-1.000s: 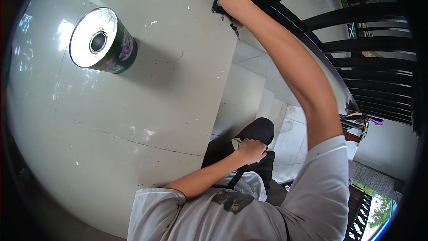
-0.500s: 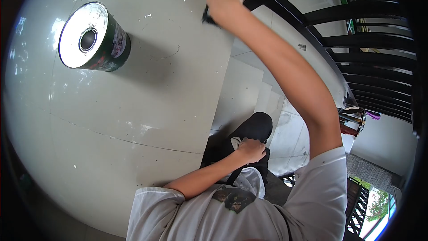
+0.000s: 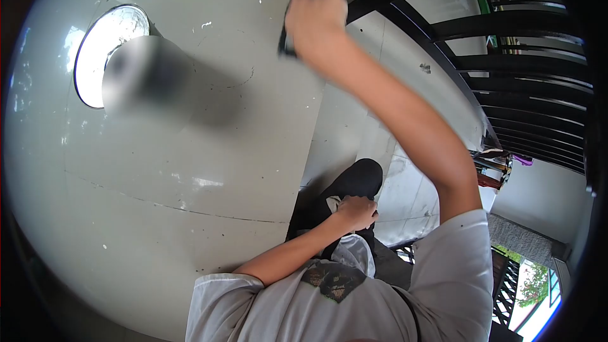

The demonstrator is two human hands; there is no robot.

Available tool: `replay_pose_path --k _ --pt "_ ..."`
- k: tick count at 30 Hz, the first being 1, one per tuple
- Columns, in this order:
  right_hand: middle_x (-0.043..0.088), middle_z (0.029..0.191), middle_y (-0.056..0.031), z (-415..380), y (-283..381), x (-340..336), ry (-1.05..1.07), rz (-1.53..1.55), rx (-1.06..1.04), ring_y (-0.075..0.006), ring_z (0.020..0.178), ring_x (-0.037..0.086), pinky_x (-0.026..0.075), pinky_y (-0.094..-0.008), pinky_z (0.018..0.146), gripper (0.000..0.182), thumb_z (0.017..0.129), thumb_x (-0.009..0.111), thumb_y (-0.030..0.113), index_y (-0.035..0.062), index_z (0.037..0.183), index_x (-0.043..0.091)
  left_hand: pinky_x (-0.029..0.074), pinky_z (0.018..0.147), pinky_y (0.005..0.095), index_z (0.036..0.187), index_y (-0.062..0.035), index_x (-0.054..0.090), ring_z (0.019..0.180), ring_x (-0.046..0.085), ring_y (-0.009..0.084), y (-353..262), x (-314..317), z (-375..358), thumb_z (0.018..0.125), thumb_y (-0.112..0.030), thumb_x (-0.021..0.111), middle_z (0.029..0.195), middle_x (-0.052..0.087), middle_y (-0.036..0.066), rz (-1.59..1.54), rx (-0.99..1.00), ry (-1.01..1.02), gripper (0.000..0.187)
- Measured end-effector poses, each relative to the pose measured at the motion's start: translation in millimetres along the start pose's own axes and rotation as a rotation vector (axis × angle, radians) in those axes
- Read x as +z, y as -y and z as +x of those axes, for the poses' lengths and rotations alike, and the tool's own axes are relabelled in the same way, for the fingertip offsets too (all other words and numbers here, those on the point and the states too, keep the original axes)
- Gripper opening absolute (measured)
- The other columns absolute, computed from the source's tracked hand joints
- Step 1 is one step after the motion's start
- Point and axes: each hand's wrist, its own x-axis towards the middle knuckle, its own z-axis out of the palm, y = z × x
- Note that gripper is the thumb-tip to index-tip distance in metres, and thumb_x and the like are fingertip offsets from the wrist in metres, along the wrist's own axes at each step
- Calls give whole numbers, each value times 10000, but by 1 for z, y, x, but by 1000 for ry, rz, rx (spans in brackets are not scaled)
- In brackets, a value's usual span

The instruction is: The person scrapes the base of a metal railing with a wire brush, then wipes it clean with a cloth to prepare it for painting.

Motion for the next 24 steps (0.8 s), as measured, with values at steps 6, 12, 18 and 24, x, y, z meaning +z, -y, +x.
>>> replay_pose_path --k 6,12,18,24 --pt "667 738 -52 26 -14 12 -202 -19 73 -219 715 675 495 -356 509 351 732 640 136 14 1046 544 525 720 467 887 -17 627 756 658 367 -5 -6 -1 874 -301 493 802 664 196 26 -19 -6 315" --pt "669 754 -53 -11 13 23 -249 27 156 -189 712 674 494 -357 503 312 706 667 136 7 960 540 529 725 465 898 -21 625 761 658 366 -5 -14 -8 875 -308 496 808 664 202 -3 -21 6 315" --pt "666 689 -57 31 -18 12 -186 55 43 -201 689 677 492 -348 490 283 744 635 150 17 975 538 524 744 470 904 -23 621 790 653 369 -5 -11 -7 870 -300 499 832 665 197 -50 -35 35 305" --pt "661 717 -69 24 -10 21 -281 50 135 -188 697 674 482 -311 486 270 716 649 135 34 935 528 514 763 469 969 -17 613 812 645 381 -9 -48 -15 892 -308 480 831 655 221 -152 -81 44 330"
